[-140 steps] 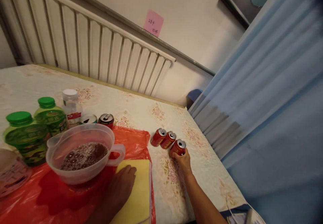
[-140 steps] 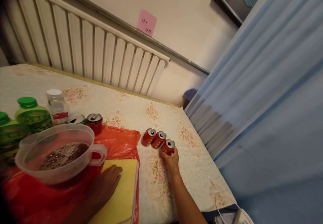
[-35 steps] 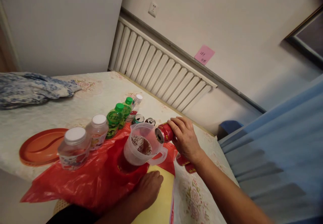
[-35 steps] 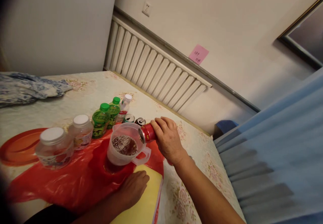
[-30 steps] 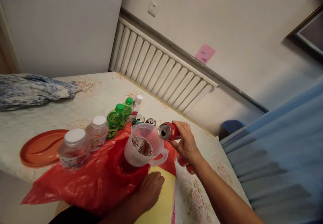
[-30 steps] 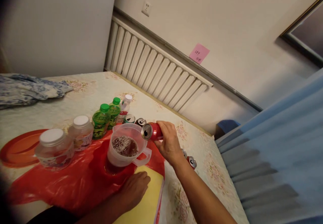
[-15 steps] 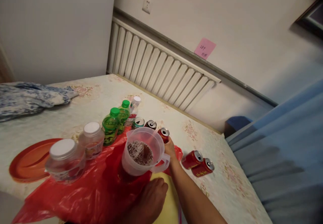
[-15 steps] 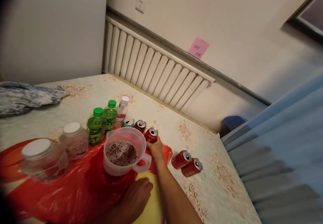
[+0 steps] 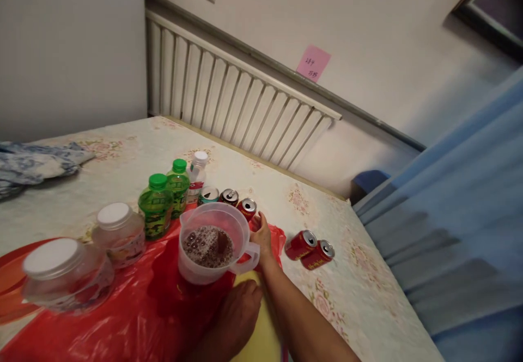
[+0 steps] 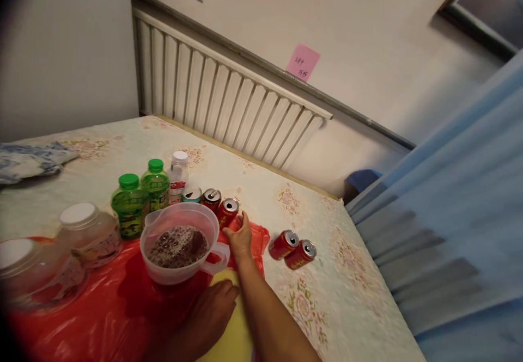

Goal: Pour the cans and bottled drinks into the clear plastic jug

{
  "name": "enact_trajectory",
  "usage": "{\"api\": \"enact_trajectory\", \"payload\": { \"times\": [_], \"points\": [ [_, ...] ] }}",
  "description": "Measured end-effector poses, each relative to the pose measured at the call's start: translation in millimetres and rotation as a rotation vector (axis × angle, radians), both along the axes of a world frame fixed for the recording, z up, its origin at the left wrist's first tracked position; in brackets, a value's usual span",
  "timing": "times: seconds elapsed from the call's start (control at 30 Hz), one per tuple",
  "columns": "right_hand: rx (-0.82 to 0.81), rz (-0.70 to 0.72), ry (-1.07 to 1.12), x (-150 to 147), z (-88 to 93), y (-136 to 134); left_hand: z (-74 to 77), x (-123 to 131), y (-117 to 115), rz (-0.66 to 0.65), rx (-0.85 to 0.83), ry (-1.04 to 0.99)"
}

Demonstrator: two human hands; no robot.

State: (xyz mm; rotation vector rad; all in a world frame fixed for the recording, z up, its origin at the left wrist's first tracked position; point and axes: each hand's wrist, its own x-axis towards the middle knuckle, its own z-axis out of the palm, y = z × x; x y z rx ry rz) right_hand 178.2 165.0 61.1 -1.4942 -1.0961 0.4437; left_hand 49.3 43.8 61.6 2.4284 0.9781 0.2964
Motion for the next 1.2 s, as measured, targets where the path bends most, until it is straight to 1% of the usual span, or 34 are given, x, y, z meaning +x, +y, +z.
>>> {"api": "enact_trajectory", "payload": {
  "times": [0.07, 0.17, 0.2, 0.23, 0.27, 0.33, 0.37, 0.4, 0.43, 0.47, 0.53, 0.63, 0.67, 0.73, 0.83, 0.93, 1.0, 1.1, 1.2],
  "points": [
    [-0.015, -0.044, 0.041, 10, 1.8, -27, 3.3, 0, 1, -0.016, 0.008, 0.011],
    [-0.010, -0.043, 0.067, 34, 2.4, -79, 4.0, 0, 2, -0.030, 0.027, 0.008],
    [-0.016, -0.063, 0.065, 45, 2.2, -97, 3.0, 0, 3, -0.035, 0.035, -0.003],
    [-0.018, -0.114, 0.054, 56, 1.9, -115, 1.7, 0, 3, -0.040, 0.045, -0.014],
    [-0.031, -0.192, 0.034, 69, 1.6, -131, 0.2, 0, 3, -0.041, 0.055, -0.024],
    [-0.064, -0.412, -0.025, 97, 1.2, -159, -2.6, 1, 3, -0.038, 0.074, -0.030],
    [-0.071, -0.544, -0.043, 110, 1.3, -168, -3.8, 1, 3, -0.035, 0.080, -0.027],
    [-0.070, -0.624, -0.045, 122, 1.6, -174, -4.7, 2, 3, -0.033, 0.084, -0.025],
    [-0.065, -0.679, -0.048, 132, 2.1, -178, -5.5, 2, 3, -0.033, 0.086, -0.027],
    [-0.056, -0.704, -0.044, 142, 2.5, -178, -6.4, 3, 3, -0.034, 0.087, -0.031],
    [-0.036, -0.653, -0.007, 155, 2.9, -173, -8.6, 4, 4, -0.035, 0.087, -0.044],
    [-0.015, -0.493, 0.078, 166, 1.2, -158, -12.5, 5, 5, -0.025, 0.081, -0.058],
    [-0.019, -0.469, 0.090, 169, 0.1, -153, -13.4, 6, 5, -0.023, 0.078, -0.059],
    [-0.037, -0.472, 0.087, 172, -2.2, -146, -13.9, 6, 5, -0.025, 0.074, -0.055],
    [-0.057, -0.524, 0.065, 174, -4.4, -139, -11.1, 6, 5, -0.036, 0.073, -0.031],
    [-0.054, -0.557, 0.054, 170, -3.6, -140, -7.8, 5, 4, -0.030, 0.073, -0.018],
    [-0.049, -0.568, 0.049, 163, -0.9, -145, -6.2, 5, 4, -0.028, 0.072, -0.020],
    [-0.062, -0.571, 0.032, 146, 7.6, -163, -3.7, 4, 4, -0.040, 0.063, -0.011],
    [-0.109, -0.513, -0.009, 125, 21.9, -184, -0.2, 3, 4, -0.041, 0.055, 0.001]
  ]
}}
